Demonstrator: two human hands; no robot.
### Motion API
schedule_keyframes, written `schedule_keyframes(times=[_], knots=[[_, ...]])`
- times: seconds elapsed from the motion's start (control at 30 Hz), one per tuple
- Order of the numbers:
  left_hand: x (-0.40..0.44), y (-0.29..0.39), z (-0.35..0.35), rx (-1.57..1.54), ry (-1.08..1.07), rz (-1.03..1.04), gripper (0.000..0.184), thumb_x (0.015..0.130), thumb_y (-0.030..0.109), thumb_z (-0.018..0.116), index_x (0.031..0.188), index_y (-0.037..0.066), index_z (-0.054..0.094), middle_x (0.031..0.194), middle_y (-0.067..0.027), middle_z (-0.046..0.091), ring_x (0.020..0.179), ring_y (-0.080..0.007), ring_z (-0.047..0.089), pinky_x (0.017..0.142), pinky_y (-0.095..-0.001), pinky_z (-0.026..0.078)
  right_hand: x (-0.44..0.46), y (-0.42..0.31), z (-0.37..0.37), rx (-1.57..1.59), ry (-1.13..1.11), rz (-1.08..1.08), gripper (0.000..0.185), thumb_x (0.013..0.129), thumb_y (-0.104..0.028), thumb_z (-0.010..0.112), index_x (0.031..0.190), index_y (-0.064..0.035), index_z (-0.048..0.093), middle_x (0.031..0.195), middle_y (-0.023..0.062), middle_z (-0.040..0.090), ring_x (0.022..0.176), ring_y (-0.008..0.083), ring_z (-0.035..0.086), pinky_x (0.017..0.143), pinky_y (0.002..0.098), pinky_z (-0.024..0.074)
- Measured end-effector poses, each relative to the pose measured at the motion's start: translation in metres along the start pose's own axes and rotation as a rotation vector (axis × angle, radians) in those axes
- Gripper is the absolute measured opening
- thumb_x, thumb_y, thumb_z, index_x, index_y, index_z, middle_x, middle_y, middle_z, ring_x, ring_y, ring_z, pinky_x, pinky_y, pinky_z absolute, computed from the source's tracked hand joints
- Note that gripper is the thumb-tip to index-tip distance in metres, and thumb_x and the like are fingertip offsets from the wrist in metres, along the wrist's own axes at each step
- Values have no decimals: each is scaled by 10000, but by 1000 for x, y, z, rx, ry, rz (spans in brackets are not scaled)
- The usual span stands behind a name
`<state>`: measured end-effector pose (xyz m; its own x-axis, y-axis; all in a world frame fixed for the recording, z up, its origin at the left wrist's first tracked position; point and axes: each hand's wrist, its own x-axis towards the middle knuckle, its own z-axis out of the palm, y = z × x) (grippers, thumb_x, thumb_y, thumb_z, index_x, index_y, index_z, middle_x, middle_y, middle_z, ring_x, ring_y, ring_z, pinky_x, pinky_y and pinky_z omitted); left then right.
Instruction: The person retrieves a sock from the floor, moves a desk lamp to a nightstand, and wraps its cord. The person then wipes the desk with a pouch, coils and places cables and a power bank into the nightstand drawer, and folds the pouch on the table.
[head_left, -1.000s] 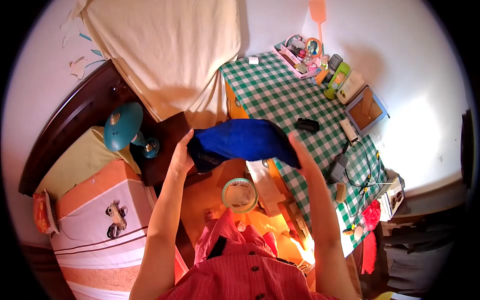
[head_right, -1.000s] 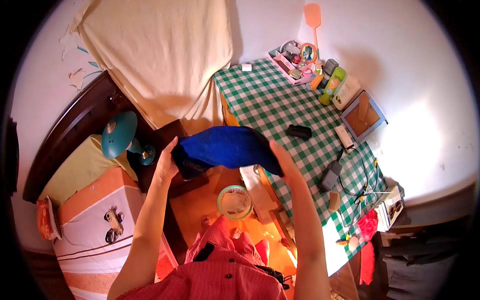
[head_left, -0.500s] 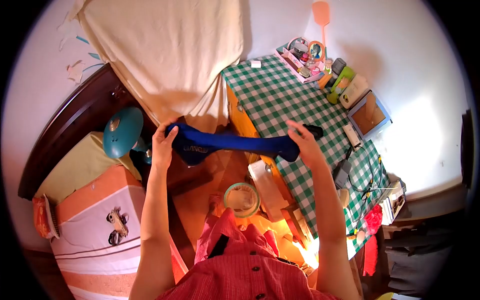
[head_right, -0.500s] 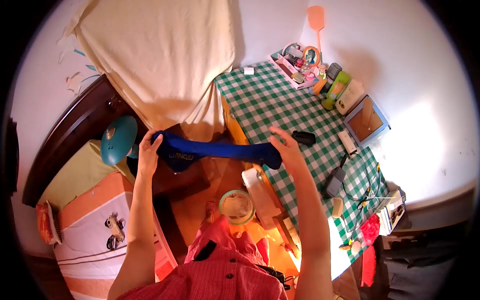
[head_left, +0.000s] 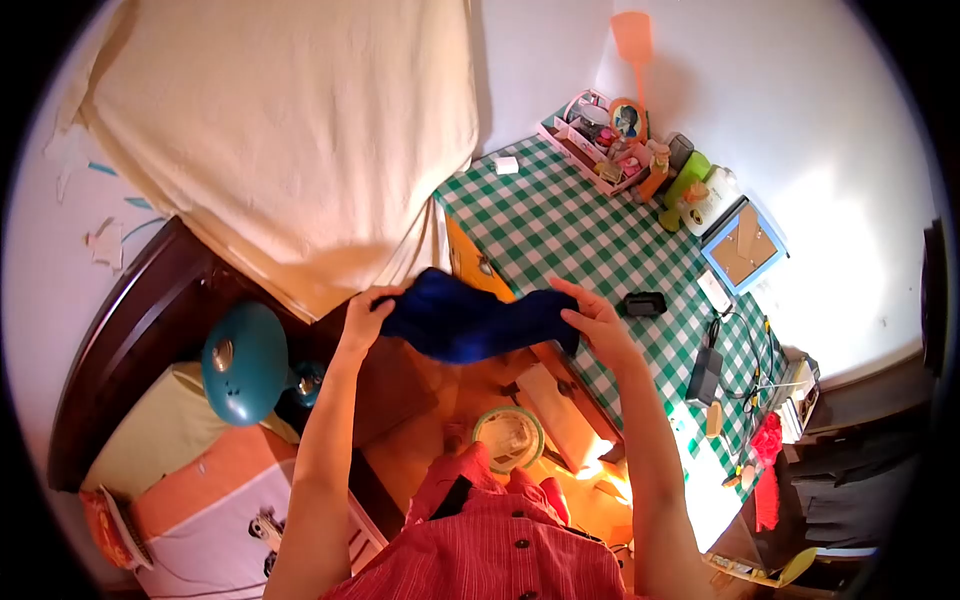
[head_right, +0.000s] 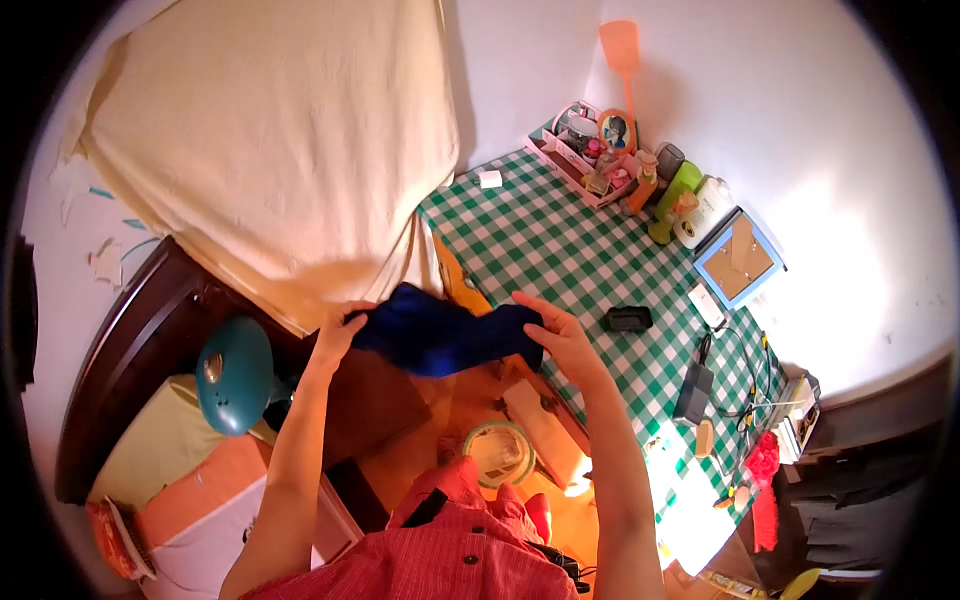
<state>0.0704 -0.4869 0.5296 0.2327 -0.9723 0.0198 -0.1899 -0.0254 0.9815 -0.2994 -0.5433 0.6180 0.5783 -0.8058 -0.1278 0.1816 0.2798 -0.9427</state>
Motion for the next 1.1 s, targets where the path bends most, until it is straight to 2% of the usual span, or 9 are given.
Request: schedule_keyframes(times=[0.1, 0.23, 0.3, 0.4, 0.53, 0.6, 0.83, 0.9, 1.1], knots=[[15, -29, -19, 459, -177, 45, 244, 736, -21, 586, 948, 72, 664, 935, -75, 646, 883, -188, 597, 815, -297, 459, 28, -3, 12, -813, -64, -140, 434, 816, 93, 443, 1223, -26, 538, 1219, 64, 555, 1095, 157, 531, 946, 247, 393], [24, 23, -4, 1016, -335, -232, 371, 708, 43, 617, 1065, 140, 638, 1051, -130, 612, 1023, -295, 564, 907, -376, 431, 46, -42, 66, -290, -224, -29, 425, 795, 79, 446, 1165, -64, 599, 1118, 48, 620, 1036, 165, 565, 930, 258, 397], [55, 3, 9, 645, -162, 581, 641, 677, -7, 573, 1287, 147, 449, 1199, -184, 530, 928, -374, 592, 807, -418, 479, 61, -49, 89, -298, -196, 24, 384, 790, 47, 496, 1137, -63, 617, 1088, 55, 634, 1020, 172, 571, 916, 266, 404], [48, 122, 18, -15, -422, 180, 671, 667, -15, 594, 1303, 93, 409, 1215, -232, 482, 872, -395, 587, 785, -406, 474, 87, -53, 108, -705, -405, -121, 427, 726, 34, 591, 1145, -45, 603, 1082, 74, 628, 1001, 161, 575, 907, 274, 413], [78, 131, 13, 141, -791, 516, 402, 681, 62, 685, 1066, 51, 570, 990, -171, 593, 795, -346, 579, 711, -369, 460, 96, -51, 110, -624, -272, -261, 445, 683, -20, 607, 1124, -69, 584, 1126, 102, 607, 983, 266, 592, 886, 317, 432], [83, 128, 10, 327, -670, 441, 254, 670, 186, 759, 788, 10, 619, 782, -117, 620, 809, -317, 574, 725, -380, 440, 86, -68, 109, -759, -166, -118, 412, 674, -34, 615, 1085, -62, 596, 1090, 113, 616, 981, 279, 590, 870, 332, 442], [97, 144, -2, 658, -403, 723, 319, 623, 263, 779, 771, 33, 616, 763, -124, 613, 724, -308, 570, 666, -379, 440, 64, -65, 65, -1455, 113, -157, 257, 659, -100, 657, 906, -41, 612, 791, 164, 605, 759, 326, 563, 687, 379, 444], [101, 144, -15, 870, -392, 709, 304, 620, 222, 775, 777, 22, 608, 769, -135, 614, 746, -312, 572, 673, -376, 443, 55, -64, 59, -1467, 132, -171, 238, 670, -97, 663, 892, -34, 607, 769, 148, 605, 734, 297, 576, 670, 362, 448], [88, 170, -40, 295, -521, 243, 171, 701, 14, 713, 786, 30, 566, 705, -26, 561, 674, -120, 536, 613, -247, 408, 14, -92, 45, -912, 166, -90, 208, 727, -99, 701, 898, -22, 610, 740, 27, 605, 667, 109, 567, 616, 255, 451]])
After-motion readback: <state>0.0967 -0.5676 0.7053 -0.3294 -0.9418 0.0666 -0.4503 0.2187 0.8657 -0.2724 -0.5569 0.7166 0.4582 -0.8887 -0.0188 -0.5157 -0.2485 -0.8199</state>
